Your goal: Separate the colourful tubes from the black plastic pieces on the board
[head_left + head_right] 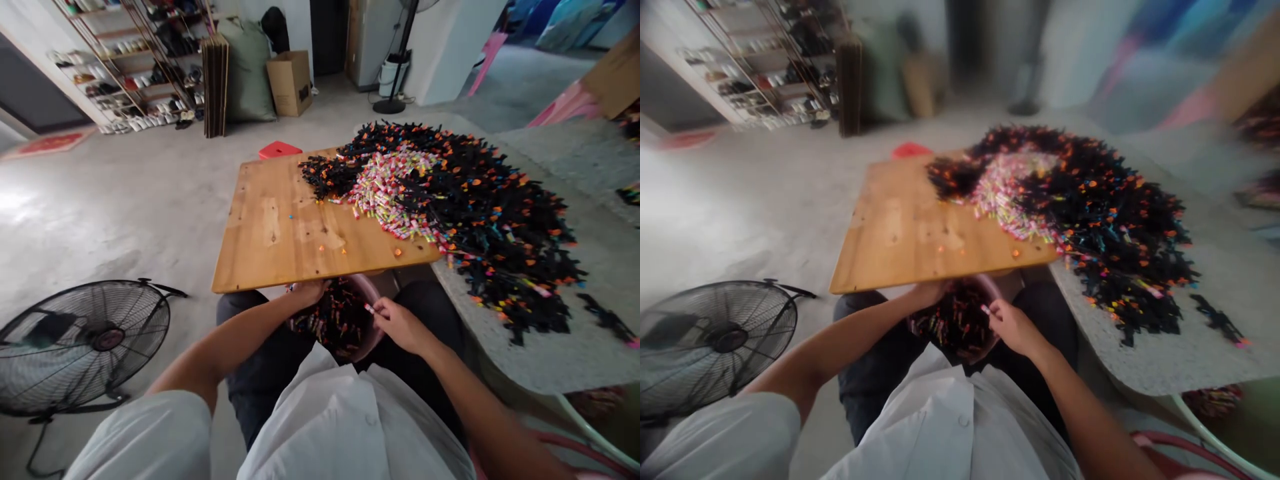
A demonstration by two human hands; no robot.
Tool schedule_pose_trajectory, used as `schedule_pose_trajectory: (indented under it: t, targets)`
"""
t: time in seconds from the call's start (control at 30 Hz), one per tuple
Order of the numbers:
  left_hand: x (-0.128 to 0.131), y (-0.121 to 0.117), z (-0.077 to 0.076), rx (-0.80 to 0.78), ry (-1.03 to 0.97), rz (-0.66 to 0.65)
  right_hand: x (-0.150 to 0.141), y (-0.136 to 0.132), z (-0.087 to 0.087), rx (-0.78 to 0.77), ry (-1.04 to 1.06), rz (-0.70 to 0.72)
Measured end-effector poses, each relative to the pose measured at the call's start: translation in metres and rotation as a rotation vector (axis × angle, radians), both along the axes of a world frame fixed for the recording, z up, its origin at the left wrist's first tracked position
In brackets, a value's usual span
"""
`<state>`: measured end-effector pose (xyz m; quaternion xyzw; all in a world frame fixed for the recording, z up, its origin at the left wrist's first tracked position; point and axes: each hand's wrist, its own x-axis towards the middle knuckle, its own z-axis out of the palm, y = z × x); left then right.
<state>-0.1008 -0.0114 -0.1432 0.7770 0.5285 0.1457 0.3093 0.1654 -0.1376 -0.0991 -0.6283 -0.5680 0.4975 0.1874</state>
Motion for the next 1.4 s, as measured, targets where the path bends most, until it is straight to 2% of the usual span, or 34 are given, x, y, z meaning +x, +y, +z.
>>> schedule_pose_trajectory:
  t: [0.1,0.13,0.2,0.33,0.4,0.5,0.67,0.87,1.17,1.27,1.4]
  targets:
    - [-0.011,-0.032,0.023,0.011,-0.031,-0.163,-0.008,-0.007,0.005,0.034,0.158,-0.093]
    - [-0.014,-0.041,0.033,0.008,-0.103,-0.158,-0.011,-0.010,0.008,0.052,0.221,-0.116]
    - [-0.014,-0.053,0.052,-0.094,-0.326,-0.011,-0.020,-0.015,0.014,0.089,0.344,-0.154]
    - [0.009,-0.055,0.083,-0.475,-0.970,0.399,-0.043,-0.016,0.031,0.141,0.532,-0.198]
    - [0.027,-0.049,0.090,-0.556,-1.249,0.509,-0.055,-0.012,0.040,0.178,0.609,-0.207]
    - [0.052,-0.045,0.094,-0.608,-1.431,0.564,-0.068,-0.004,0.050,0.262,0.674,-0.246]
    - [0.076,-0.049,0.104,-0.586,-1.420,0.532,-0.075,0.004,0.055,0.407,0.616,-0.324]
    - [0.082,-0.050,0.115,-0.575,-1.355,0.484,-0.076,0.003,0.049,0.388,0.716,-0.375]
    - [0.081,-0.054,0.113,-0.628,-1.326,0.357,-0.068,0.007,0.049,0.342,0.853,-0.441]
    - [0.083,-0.052,0.112,-0.605,-1.323,0.383,-0.067,0.006,0.049,0.351,0.814,-0.428]
    - [0.084,-0.044,0.108,-0.462,-1.306,0.463,-0.063,0.004,0.042,0.331,0.753,-0.421]
